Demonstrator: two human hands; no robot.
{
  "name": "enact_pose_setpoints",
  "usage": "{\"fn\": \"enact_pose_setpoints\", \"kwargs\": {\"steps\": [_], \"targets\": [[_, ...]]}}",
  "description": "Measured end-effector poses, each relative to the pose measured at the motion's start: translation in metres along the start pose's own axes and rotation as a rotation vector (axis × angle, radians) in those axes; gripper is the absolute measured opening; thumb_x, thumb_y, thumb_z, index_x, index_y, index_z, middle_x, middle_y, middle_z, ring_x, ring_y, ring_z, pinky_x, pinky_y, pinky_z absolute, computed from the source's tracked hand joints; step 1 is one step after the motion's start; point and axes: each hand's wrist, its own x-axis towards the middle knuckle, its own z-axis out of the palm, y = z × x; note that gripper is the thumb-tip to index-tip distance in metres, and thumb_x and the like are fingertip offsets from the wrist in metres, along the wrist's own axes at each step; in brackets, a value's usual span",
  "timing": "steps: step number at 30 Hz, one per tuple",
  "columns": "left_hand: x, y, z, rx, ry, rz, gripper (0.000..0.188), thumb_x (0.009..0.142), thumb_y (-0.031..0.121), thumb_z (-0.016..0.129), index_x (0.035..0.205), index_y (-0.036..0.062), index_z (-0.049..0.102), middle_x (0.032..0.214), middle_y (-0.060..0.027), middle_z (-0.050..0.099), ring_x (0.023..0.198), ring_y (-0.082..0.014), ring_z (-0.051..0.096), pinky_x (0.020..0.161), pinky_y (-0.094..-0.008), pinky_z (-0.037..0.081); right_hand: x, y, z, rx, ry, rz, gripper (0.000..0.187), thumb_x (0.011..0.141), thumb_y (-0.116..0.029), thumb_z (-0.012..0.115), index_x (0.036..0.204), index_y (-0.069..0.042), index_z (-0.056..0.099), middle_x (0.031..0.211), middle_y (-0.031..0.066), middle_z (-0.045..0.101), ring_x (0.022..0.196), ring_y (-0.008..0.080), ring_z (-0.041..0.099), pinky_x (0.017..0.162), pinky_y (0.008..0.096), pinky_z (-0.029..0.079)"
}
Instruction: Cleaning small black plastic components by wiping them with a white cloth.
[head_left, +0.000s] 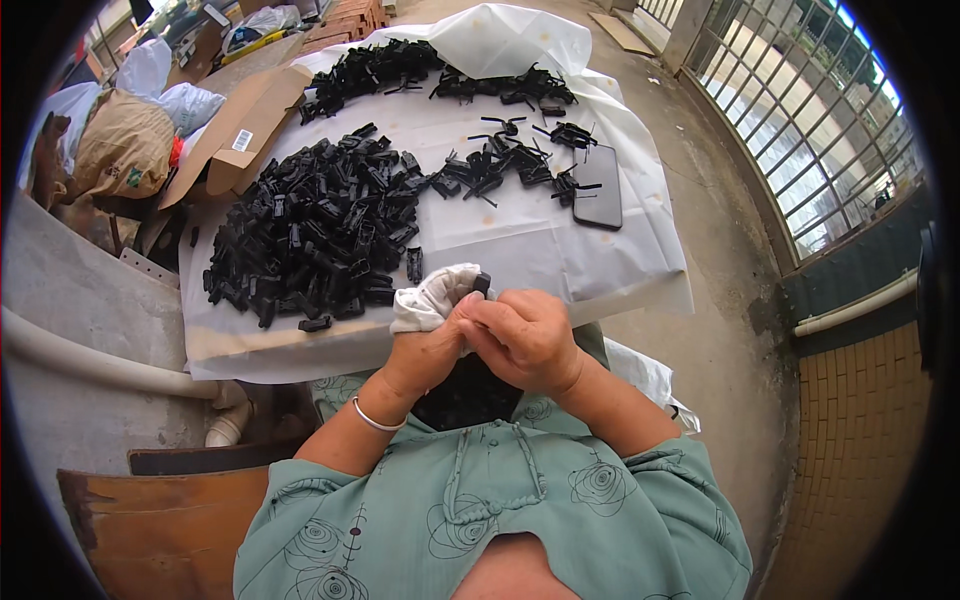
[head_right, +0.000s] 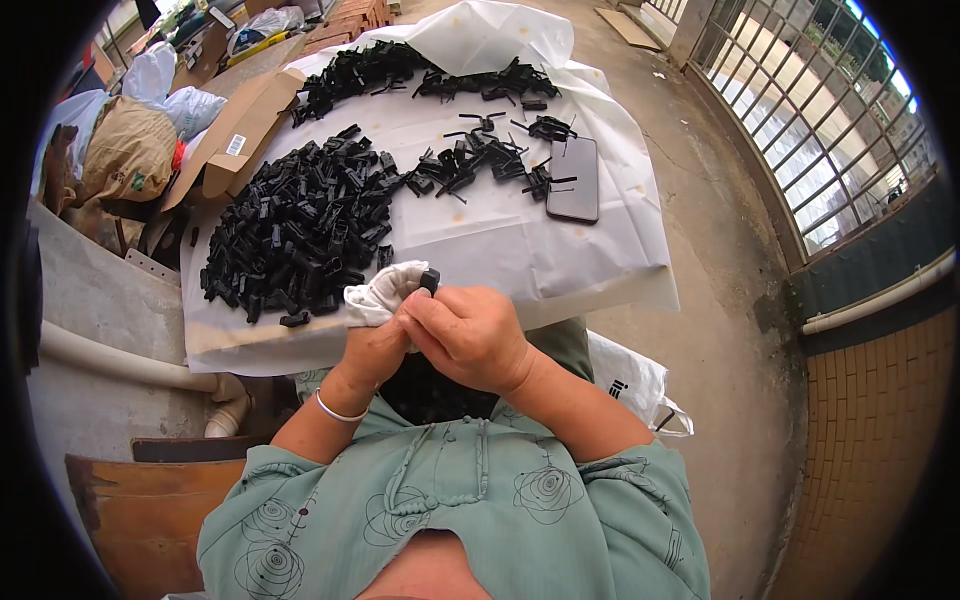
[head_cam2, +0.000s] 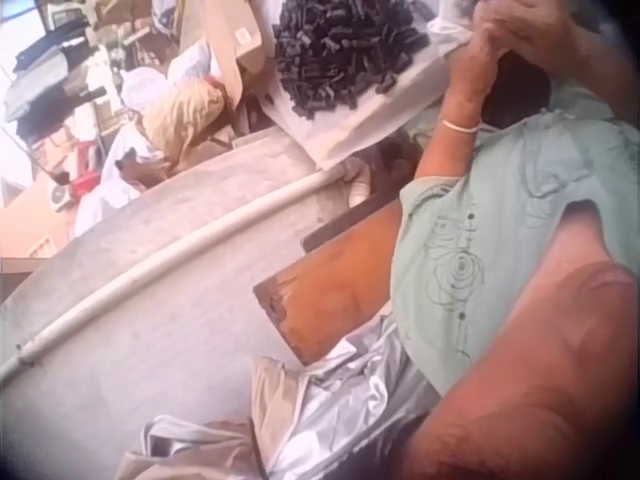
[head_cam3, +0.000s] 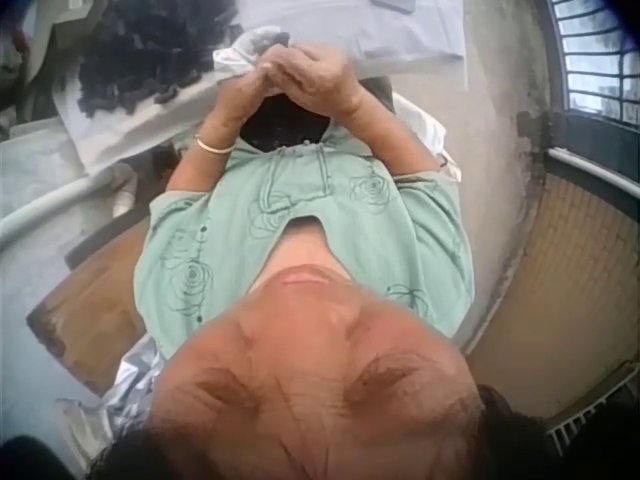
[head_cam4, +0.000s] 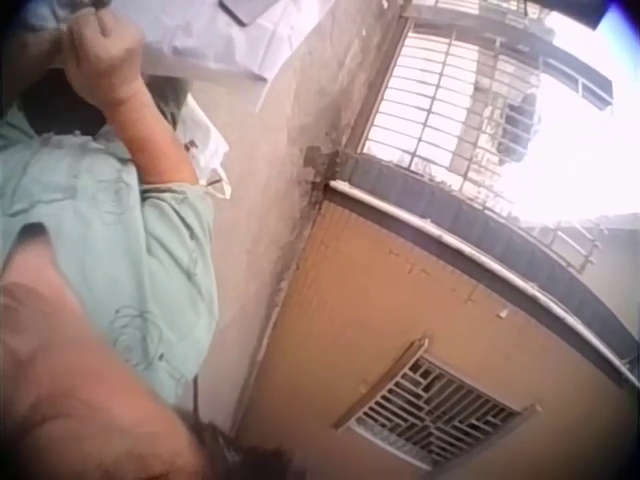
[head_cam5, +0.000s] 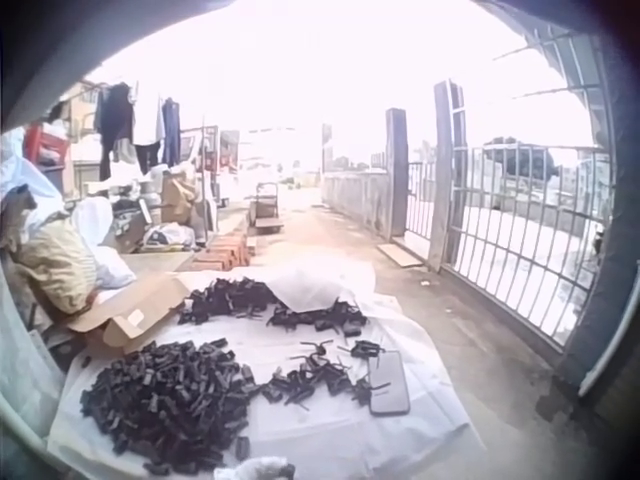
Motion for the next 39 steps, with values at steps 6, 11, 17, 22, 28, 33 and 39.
{"fn": "enact_pose_setpoints", "kwargs": {"steps": [6, 11, 17, 22, 28, 33, 39], "targets": [[-0.003, 0.018, -0.012, 0.031, -0.215, -0.217, 0.027, 0.086, 0.001, 0.054, 0.113, 0.0001, 0.050, 0.090, -0.0029, 0.057, 0.063, -0.0046, 0.051, 0.051, -0.0180, 0.044, 0.003, 0.015, -0.003, 0.366, -0.008, 0.776, 0.020, 0.078, -0.012, 0.070, 0.077, -0.003, 0.052, 0.057, 0.0012, 0.044, 0.049, 0.0072, 0.036, 0.045, 0.0222, 0.032], [0.002, 0.015, -0.010, 0.231, -0.047, -0.091, 0.030, 0.081, -0.003, 0.055, 0.110, -0.0031, 0.052, 0.091, -0.0029, 0.058, 0.072, -0.0040, 0.050, 0.063, -0.0196, 0.044, -0.001, 0.017, -0.006, 0.330, -0.072, 0.553, 0.020, 0.089, -0.016, 0.056, 0.077, 0.000, 0.053, 0.061, 0.0033, 0.048, 0.056, 0.0103, 0.041, 0.053, 0.0274, 0.038], [0.003, 0.002, -0.008, 0.600, -0.057, 0.188, 0.026, 0.081, -0.001, 0.056, 0.106, -0.0043, 0.055, 0.087, -0.0056, 0.061, 0.078, -0.0109, 0.056, 0.069, -0.0243, 0.047, -0.009, 0.021, 0.007, 0.469, -0.216, 0.726, 0.023, 0.093, -0.015, 0.048, 0.078, 0.001, 0.055, 0.066, 0.0029, 0.053, 0.062, 0.0097, 0.044, 0.058, 0.0263, 0.040], [0.005, 0.008, -0.003, 0.564, -0.034, 0.217, 0.028, 0.081, 0.002, 0.058, 0.108, -0.0037, 0.053, 0.092, -0.0067, 0.059, 0.081, -0.0146, 0.057, 0.071, -0.0278, 0.048, -0.011, 0.022, 0.015, 0.611, -0.141, 0.793, 0.024, 0.093, -0.015, 0.047, 0.078, 0.000, 0.055, 0.066, -0.0032, 0.051, 0.062, 0.0063, 0.041, 0.056, 0.0235, 0.038], [0.012, 0.008, -0.016, 0.234, -0.090, 0.146, 0.030, 0.088, 0.006, 0.056, 0.114, 0.0007, 0.043, 0.091, -0.0002, 0.050, 0.074, -0.0072, 0.047, 0.063, -0.0202, 0.043, -0.003, 0.024, -0.006, 0.348, -0.327, 0.792, 0.012, 0.087, -0.013, 0.057, 0.086, -0.002, 0.062, 0.064, 0.0016, 0.052, 0.058, 0.0091, 0.045, 0.054, 0.0244, 0.039], [0.011, 0.019, -0.014, 0.034, -0.047, -0.152, 0.031, 0.091, 0.007, 0.047, 0.121, 0.0025, 0.041, 0.087, -0.0001, 0.050, 0.065, -0.0026, 0.041, 0.053, -0.0160, 0.036, -0.018, 0.034, -0.005, 0.357, -0.171, 0.538, 0.011, 0.079, -0.009, 0.064, 0.087, -0.001, 0.063, 0.068, 0.0058, 0.058, 0.058, 0.0133, 0.051, 0.055, 0.0268, 0.042], [0.006, 0.027, -0.010, 0.293, -0.232, -0.134, 0.031, 0.088, 0.007, 0.043, 0.118, 0.0001, 0.045, 0.088, -0.0029, 0.052, 0.067, -0.0053, 0.044, 0.060, -0.0185, 0.039, -0.004, 0.025, -0.009, 0.459, -0.158, 0.642, 0.010, 0.079, -0.009, 0.066, 0.083, -0.001, 0.061, 0.067, 0.0046, 0.056, 0.057, 0.0124, 0.048, 0.053, 0.0246, 0.041]]}}
